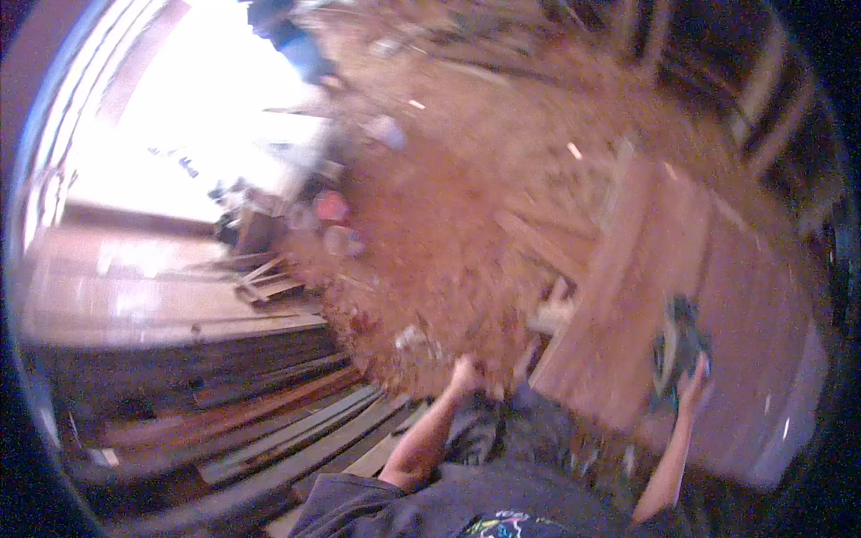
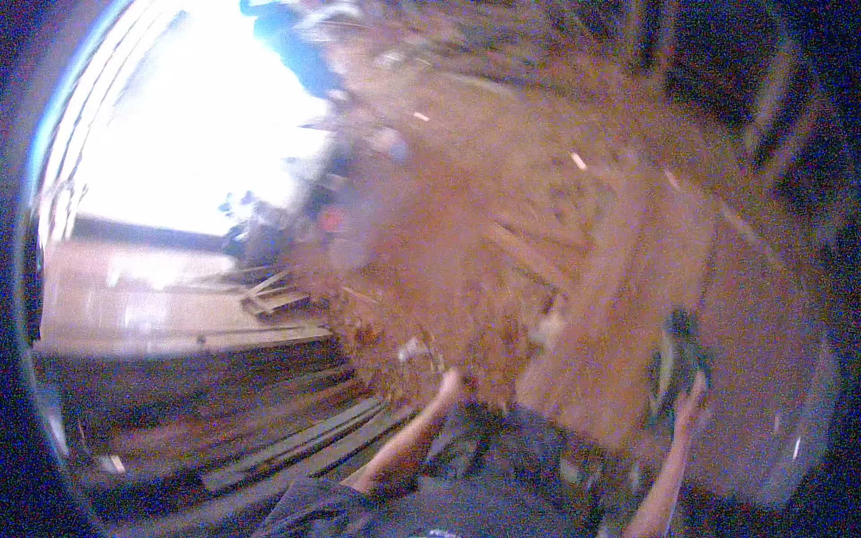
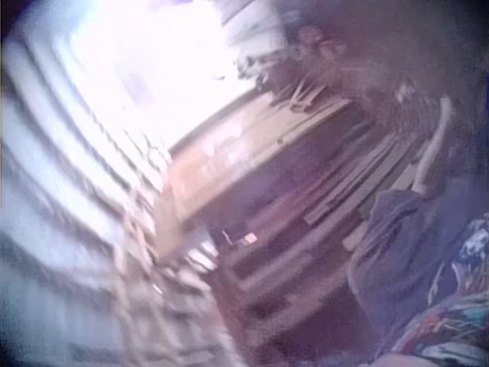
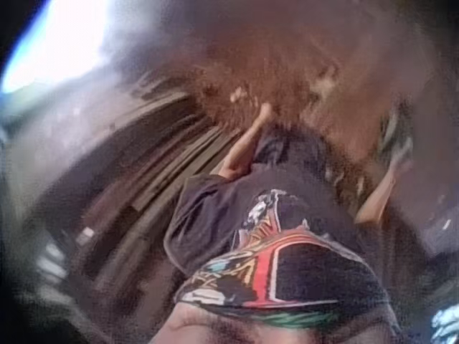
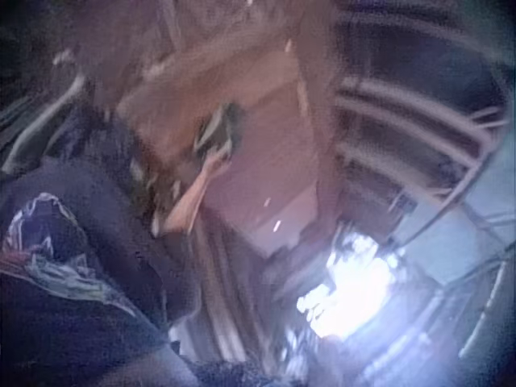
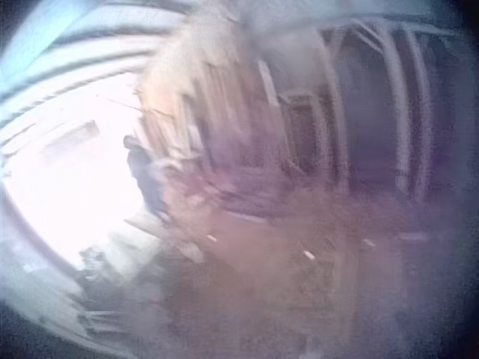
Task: The person uses a handheld electric sander to smooth the surface of a large wooden board resting on supports. The person moves the sander across the board in repeated passes, holding the board with the left hand while operating the tool with the right hand.
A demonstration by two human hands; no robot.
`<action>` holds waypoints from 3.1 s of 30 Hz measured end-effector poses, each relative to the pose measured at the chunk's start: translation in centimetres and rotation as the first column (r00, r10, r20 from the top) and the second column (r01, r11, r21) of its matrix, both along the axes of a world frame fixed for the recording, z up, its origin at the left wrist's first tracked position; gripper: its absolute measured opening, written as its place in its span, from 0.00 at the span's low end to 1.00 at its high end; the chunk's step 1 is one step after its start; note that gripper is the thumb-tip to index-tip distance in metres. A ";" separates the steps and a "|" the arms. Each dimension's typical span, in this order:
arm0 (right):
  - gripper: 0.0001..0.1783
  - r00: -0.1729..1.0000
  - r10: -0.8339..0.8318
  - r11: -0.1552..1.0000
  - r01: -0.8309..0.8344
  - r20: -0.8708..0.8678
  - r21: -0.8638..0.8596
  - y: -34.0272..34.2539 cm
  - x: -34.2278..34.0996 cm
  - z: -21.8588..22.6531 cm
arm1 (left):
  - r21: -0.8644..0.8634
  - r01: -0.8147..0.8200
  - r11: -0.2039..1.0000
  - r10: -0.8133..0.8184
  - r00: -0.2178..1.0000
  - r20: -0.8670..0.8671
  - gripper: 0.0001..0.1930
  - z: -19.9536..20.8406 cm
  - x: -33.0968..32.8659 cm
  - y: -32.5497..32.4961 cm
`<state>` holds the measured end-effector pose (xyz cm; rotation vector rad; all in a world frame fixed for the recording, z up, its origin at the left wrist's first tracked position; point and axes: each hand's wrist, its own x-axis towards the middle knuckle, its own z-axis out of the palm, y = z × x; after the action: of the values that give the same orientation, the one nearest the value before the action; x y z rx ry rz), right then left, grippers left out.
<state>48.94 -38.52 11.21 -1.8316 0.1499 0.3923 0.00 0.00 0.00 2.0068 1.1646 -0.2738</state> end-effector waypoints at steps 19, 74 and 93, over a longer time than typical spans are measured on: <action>0.23 0.992 0.041 0.996 -0.031 0.121 -0.081 1.8 -1.9 8.8 | 0.719 0.285 0.634 -0.635 0.722 0.273 0.14 11.1 35.2 10.5; 0.16 0.950 -0.205 0.827 0.297 0.236 -0.477 6.2 -36.6 17.8 | -0.422 0.282 0.861 -0.033 0.861 0.508 0.21 8.5 20.8 -1.5; 0.30 0.987 -0.128 0.989 0.119 0.093 0.091 19.8 -18.0 12.2 | -0.600 0.164 0.783 0.201 0.846 0.494 0.19 4.3 20.4 -1.4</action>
<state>30.91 -18.73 23.40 -1.7438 0.1748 0.2171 20.42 -1.45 4.33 1.3355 0.6089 -0.0553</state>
